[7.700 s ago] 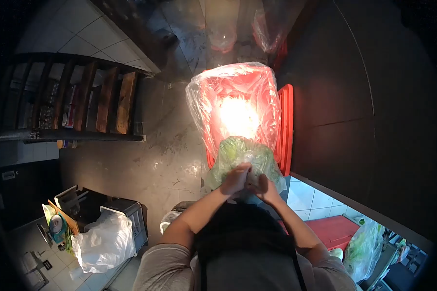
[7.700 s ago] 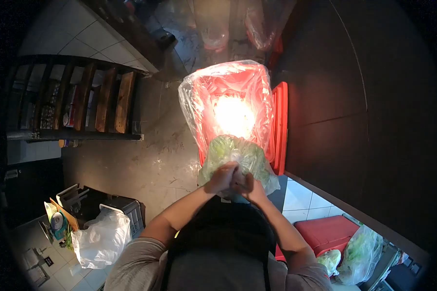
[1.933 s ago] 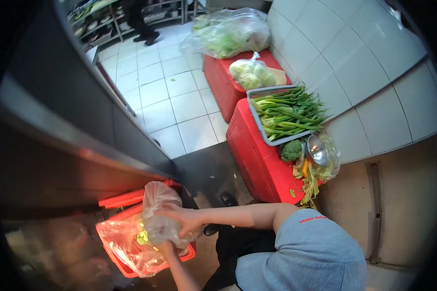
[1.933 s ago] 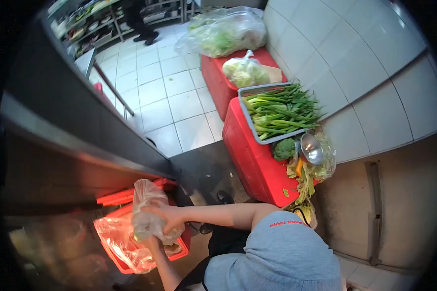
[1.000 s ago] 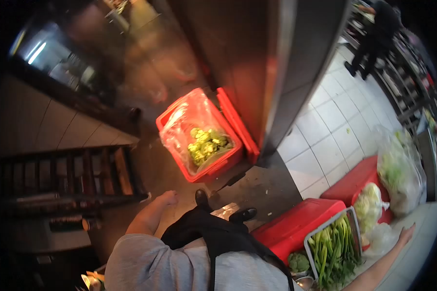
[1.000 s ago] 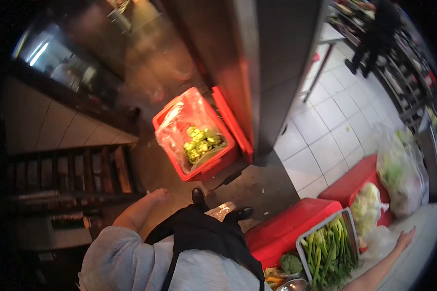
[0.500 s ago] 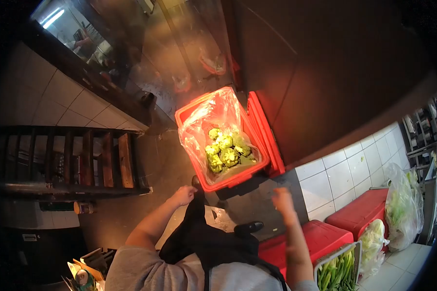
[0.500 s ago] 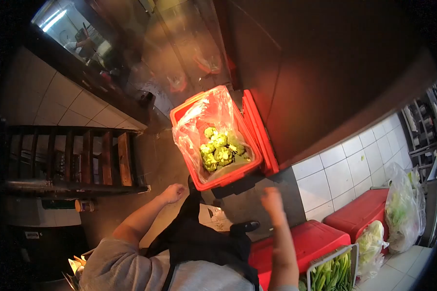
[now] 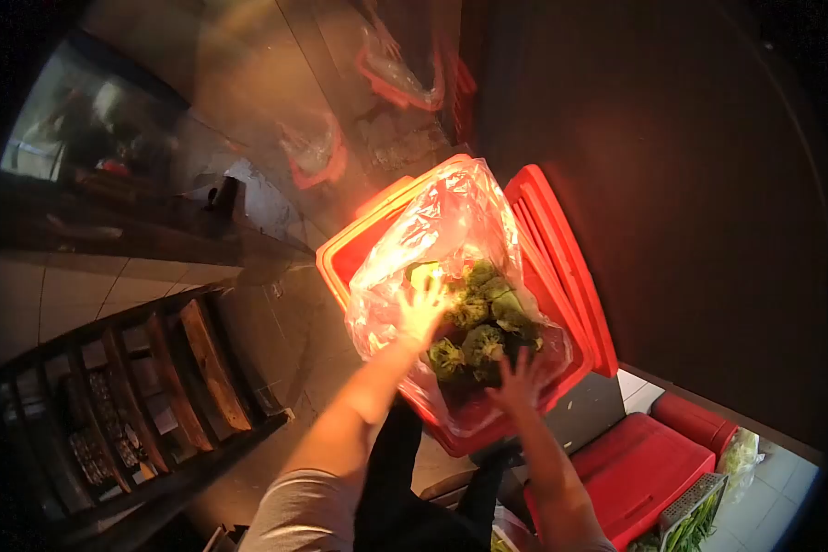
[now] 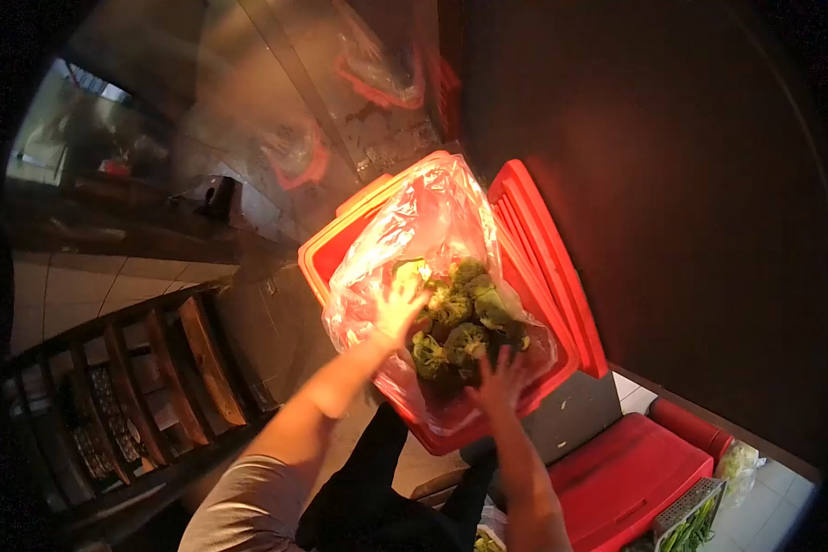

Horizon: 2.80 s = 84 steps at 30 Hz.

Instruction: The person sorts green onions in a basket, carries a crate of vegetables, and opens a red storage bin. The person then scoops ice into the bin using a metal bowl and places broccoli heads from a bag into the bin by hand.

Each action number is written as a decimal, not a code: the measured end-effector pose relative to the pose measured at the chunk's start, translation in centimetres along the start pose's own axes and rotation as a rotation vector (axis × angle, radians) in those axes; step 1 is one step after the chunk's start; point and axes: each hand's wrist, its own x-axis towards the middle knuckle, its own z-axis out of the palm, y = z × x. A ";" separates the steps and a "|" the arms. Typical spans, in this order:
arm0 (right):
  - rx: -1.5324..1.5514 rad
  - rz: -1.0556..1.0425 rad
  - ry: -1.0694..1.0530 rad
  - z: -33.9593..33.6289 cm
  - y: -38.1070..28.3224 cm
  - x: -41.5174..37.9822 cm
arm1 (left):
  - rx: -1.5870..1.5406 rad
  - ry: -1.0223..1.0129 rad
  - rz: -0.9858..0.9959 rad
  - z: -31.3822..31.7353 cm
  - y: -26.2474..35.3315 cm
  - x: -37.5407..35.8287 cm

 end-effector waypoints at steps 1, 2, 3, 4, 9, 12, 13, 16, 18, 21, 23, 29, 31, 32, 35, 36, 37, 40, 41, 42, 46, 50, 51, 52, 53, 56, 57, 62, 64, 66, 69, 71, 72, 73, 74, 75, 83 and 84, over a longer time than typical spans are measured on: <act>-0.089 0.074 -0.104 -1.6 1.2 0.7 | 0.065 -0.104 -0.022 -4.8 -2.4 -1.3; -0.108 0.206 -0.021 0.8 4.5 1.0 | 0.171 -0.201 -0.098 -4.6 -7.0 -1.5; -0.129 0.337 0.064 3.1 7.4 0.9 | 0.282 -0.307 -0.163 -4.5 -11.6 -1.8; -0.118 0.344 0.051 3.5 8.4 0.6 | 0.315 -0.233 -0.168 -6.9 -13.9 -1.8; 0.001 0.583 -0.061 -1.2 3.8 -0.6 | 0.309 -0.263 -0.078 -13.9 -16.4 -0.3; 0.276 0.697 -0.060 -1.7 1.0 -1.2 | 0.119 0.010 -0.052 -12.1 -15.0 0.4; 0.247 0.617 0.126 0.2 1.6 -1.6 | 0.071 0.019 -0.068 -11.1 -15.0 0.3; 0.208 0.490 0.584 5.4 2.9 -0.6 | 0.120 0.250 -0.216 -7.4 -15.9 -0.1; 0.244 0.490 0.631 6.8 3.7 -0.5 | 0.136 0.210 -0.313 -5.2 -16.0 0.3; 0.278 0.511 0.635 6.6 2.9 -0.5 | 0.055 0.277 -0.296 -4.5 -16.5 0.5; 0.286 0.524 0.648 6.7 3.5 -0.1 | 0.018 0.320 -0.257 -4.2 -17.2 0.6; 0.325 0.589 0.626 6.0 2.7 -0.3 | -0.029 0.315 -0.251 -5.0 -16.9 0.5; 0.310 0.585 0.639 5.9 2.6 0.0 | -0.038 0.323 -0.249 -5.0 -17.1 0.5; 0.292 0.576 0.656 6.0 2.7 0.1 | -0.044 0.335 -0.244 -4.4 -17.4 0.6; 0.257 0.568 0.677 6.4 2.8 -0.1 | -0.040 0.333 -0.253 -3.9 -17.7 0.4; 0.258 0.577 0.665 6.4 2.6 -0.4 | -0.040 0.317 -0.265 -4.3 -17.5 0.3; 0.263 0.581 0.660 6.4 2.5 -0.1 | -0.036 0.308 -0.280 -4.6 -17.4 0.4; 0.252 0.577 0.662 6.9 2.5 -0.2 | -0.048 0.356 -0.247 -4.3 -17.7 0.2; 0.256 0.573 0.666 7.1 2.6 -0.3 | -0.050 0.369 -0.235 -4.2 -17.6 0.2; 0.258 0.567 0.670 7.1 2.5 -0.3 | -0.060 0.409 -0.238 -4.0 -17.6 0.2; 0.248 0.557 0.687 8.2 2.7 -0.3 | -0.106 0.428 -0.205 -3.7 -18.1 -0.3; 0.245 0.540 0.710 8.9 2.9 -0.2 | -0.118 0.475 -0.188 -3.5 -18.0 -0.6; 0.242 0.524 0.728 9.4 3.0 -0.3 | -0.115 0.494 -0.190 -3.2 -18.1 -0.7; 0.287 0.518 0.723 9.4 3.0 -0.4 | -0.128 0.520 -0.166 -2.7 -18.3 -0.8; 0.238 0.518 0.734 9.7 3.1 -0.4 | -0.144 0.541 -0.145 -2.4 -18.5 -1.0; 0.101 0.622 0.722 9.6 2.2 -0.2 | -0.179 0.554 -0.102 -2.5 -18.7 -1.4; 0.062 0.725 0.689 8.5 0.3 0.0 | -0.173 0.541 -0.118 -2.2 -18.8 -1.5; 0.156 0.029 1.016 1.0 -9.0 6.1 | -0.147 0.492 -0.181 -1.5 -19.0 -1.1; 0.067 -0.300 0.916 1.0 -14.2 11.2 | -0.146 0.485 -0.179 -1.5 -18.9 -1.1; 0.131 -0.317 0.443 3.5 -17.8 18.1 | -0.179 0.470 -0.168 -2.0 -18.8 -1.4; -0.227 -0.269 0.219 10.9 -20.5 27.3 | -0.150 0.490 -0.187 -1.6 -18.9 -1.1; -0.356 -0.251 0.097 13.0 -20.6 31.1 | -0.170 0.486 -0.182 -2.2 -18.7 -1.0; -0.389 -0.246 0.037 12.9 -20.8 32.4 | -0.169 0.497 -0.180 -2.2 -18.7 -1.0; -0.359 -0.244 -0.032 11.3 -20.8 32.2 | -0.173 0.501 -0.181 -2.4 -18.6 -1.2; -0.332 -0.242 -0.107 10.2 -20.4 32.7 | -0.192 0.506 -0.173 -2.7 -18.4 -1.3; -0.143 -0.285 -0.187 9.9 -18.5 34.9 | -0.192 0.506 -0.174 -2.6 -18.4 -1.3; 0.431 -0.220 0.094 7.6 -10.2 42.4 | -0.179 0.414 -0.181 -3.0 -18.5 -0.8; 0.303 -0.165 0.175 9.3 -10.4 42.2 | -0.189 0.404 -0.184 -3.1 -18.4 -0.7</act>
